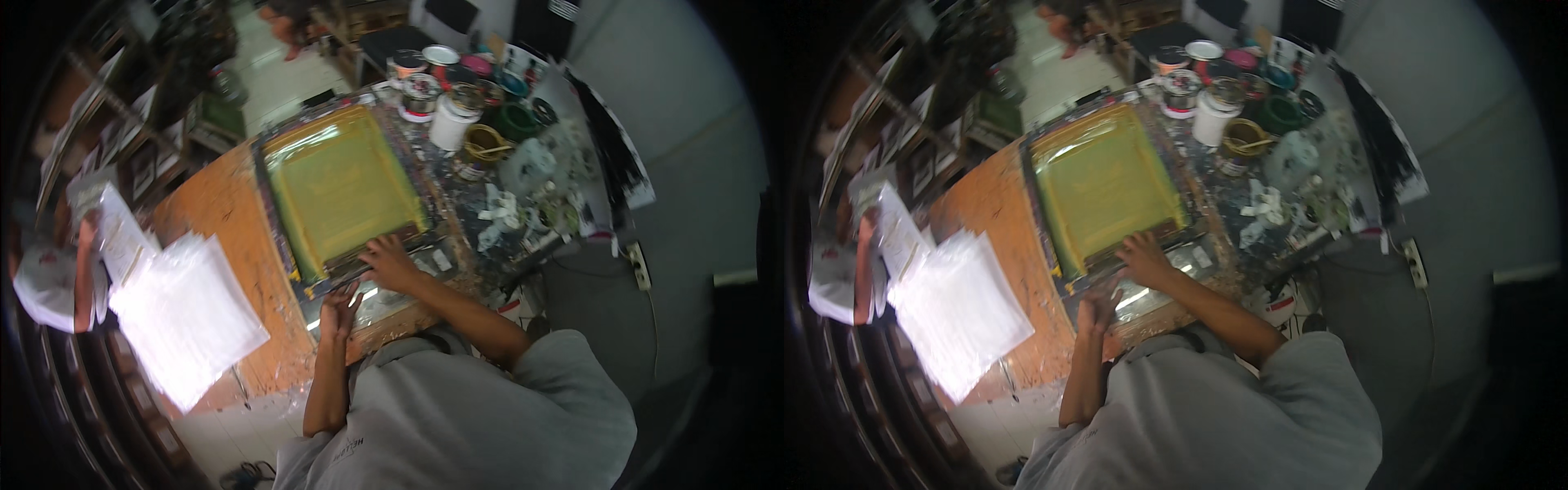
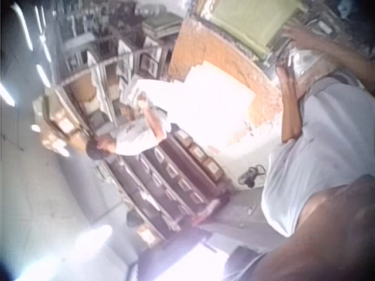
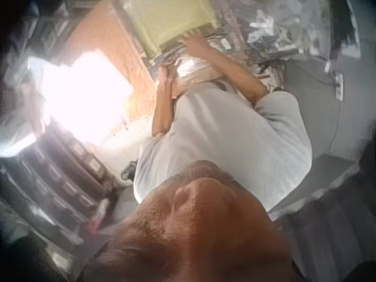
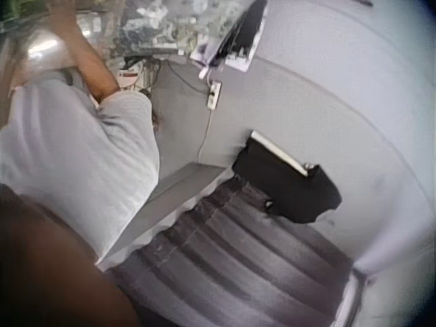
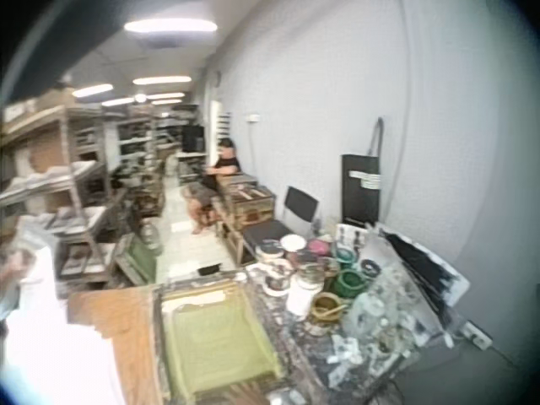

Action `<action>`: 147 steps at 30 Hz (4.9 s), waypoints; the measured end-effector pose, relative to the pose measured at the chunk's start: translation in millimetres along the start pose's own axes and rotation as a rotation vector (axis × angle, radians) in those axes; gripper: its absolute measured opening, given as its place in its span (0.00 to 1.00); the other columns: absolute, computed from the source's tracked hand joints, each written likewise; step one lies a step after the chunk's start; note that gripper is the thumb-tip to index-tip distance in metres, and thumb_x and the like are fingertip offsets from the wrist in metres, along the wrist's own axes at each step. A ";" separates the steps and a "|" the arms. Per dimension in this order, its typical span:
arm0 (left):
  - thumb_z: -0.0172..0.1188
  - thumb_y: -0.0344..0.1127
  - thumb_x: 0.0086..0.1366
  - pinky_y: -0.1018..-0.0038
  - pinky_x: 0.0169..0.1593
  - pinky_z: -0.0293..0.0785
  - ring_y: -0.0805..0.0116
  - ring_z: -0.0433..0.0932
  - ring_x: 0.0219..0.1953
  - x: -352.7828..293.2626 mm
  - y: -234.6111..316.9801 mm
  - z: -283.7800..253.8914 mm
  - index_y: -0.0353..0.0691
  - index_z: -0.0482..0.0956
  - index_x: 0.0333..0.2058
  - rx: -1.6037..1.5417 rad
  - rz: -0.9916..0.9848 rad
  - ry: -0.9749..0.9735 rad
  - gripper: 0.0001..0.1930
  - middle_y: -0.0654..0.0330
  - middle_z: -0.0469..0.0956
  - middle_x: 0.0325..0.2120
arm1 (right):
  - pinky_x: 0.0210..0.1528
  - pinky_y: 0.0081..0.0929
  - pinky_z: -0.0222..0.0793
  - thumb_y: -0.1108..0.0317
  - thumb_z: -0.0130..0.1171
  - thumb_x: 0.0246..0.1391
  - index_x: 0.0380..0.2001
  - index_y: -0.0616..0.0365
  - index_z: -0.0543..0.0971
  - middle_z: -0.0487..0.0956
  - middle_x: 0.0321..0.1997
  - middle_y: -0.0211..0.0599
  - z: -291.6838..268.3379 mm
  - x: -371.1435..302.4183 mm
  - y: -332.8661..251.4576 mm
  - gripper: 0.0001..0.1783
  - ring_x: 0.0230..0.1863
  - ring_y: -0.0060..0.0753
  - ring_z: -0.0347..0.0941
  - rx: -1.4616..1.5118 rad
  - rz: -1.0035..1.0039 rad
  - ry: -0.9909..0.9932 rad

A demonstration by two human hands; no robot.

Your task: The person performs screen printing on white plastic bags. They place a bag under a screen, pull a squeegee across the screen to apply yellow ink, lift the screen, and remove the printed bag. This cycle repeats throughout the clip.

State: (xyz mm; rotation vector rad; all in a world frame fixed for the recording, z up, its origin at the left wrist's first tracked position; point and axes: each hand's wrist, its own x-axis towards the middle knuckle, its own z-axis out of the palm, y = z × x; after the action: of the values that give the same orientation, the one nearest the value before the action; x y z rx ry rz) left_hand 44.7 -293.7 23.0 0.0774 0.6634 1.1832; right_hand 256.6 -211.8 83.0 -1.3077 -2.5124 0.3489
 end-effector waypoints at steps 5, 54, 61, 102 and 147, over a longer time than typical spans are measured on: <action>0.52 0.22 0.59 0.46 0.65 0.73 0.46 0.73 0.65 -8.2 9.2 -2.9 0.33 0.67 0.56 0.148 -0.060 0.104 0.24 0.43 0.73 0.62 | 0.67 0.59 0.54 0.40 0.70 0.49 0.53 0.54 0.81 0.74 0.56 0.49 -40.7 6.3 20.3 0.35 0.63 0.56 0.65 0.262 0.268 0.113; 0.48 0.19 0.63 0.48 0.59 0.81 0.29 0.72 0.62 -14.8 13.1 4.5 0.20 0.68 0.48 0.081 0.007 0.143 0.14 0.30 0.66 0.61 | 0.56 0.45 0.75 0.32 0.72 0.41 0.49 0.59 0.85 0.84 0.53 0.48 -109.5 313.8 145.2 0.43 0.57 0.49 0.80 -0.271 0.367 -0.360; 0.46 0.19 0.63 0.48 0.60 0.80 0.29 0.72 0.63 -15.1 10.1 -5.6 0.24 0.67 0.49 0.056 0.000 0.116 0.15 0.29 0.65 0.62 | 0.62 0.42 0.71 0.29 0.71 0.40 0.58 0.52 0.80 0.81 0.60 0.44 -91.9 335.0 120.9 0.49 0.62 0.45 0.76 -0.177 0.318 -0.392; 0.51 0.19 0.62 0.45 0.66 0.74 0.36 0.69 0.67 -12.4 12.2 -4.9 0.27 0.68 0.50 0.076 -0.013 0.108 0.16 0.35 0.62 0.66 | 0.67 0.48 0.64 0.49 0.73 0.54 0.66 0.67 0.66 0.68 0.68 0.60 -175.5 -70.6 188.7 0.46 0.68 0.56 0.66 -0.361 0.704 1.002; 0.65 0.40 0.62 0.48 0.68 0.67 0.51 0.78 0.60 -13.2 2.9 -10.9 0.45 0.87 0.43 -0.144 0.020 0.026 0.12 0.50 0.83 0.52 | 0.58 0.51 0.58 0.71 0.66 0.54 0.69 0.45 0.70 0.76 0.47 0.47 -13.3 189.6 95.7 0.37 0.51 0.46 0.72 0.131 -0.187 -0.202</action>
State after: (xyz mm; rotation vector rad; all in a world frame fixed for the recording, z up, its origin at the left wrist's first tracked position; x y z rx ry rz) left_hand 33.9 -307.1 21.0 -0.0534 0.5998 1.2496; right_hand 230.0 -0.8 89.3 -1.0245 -2.6978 0.6189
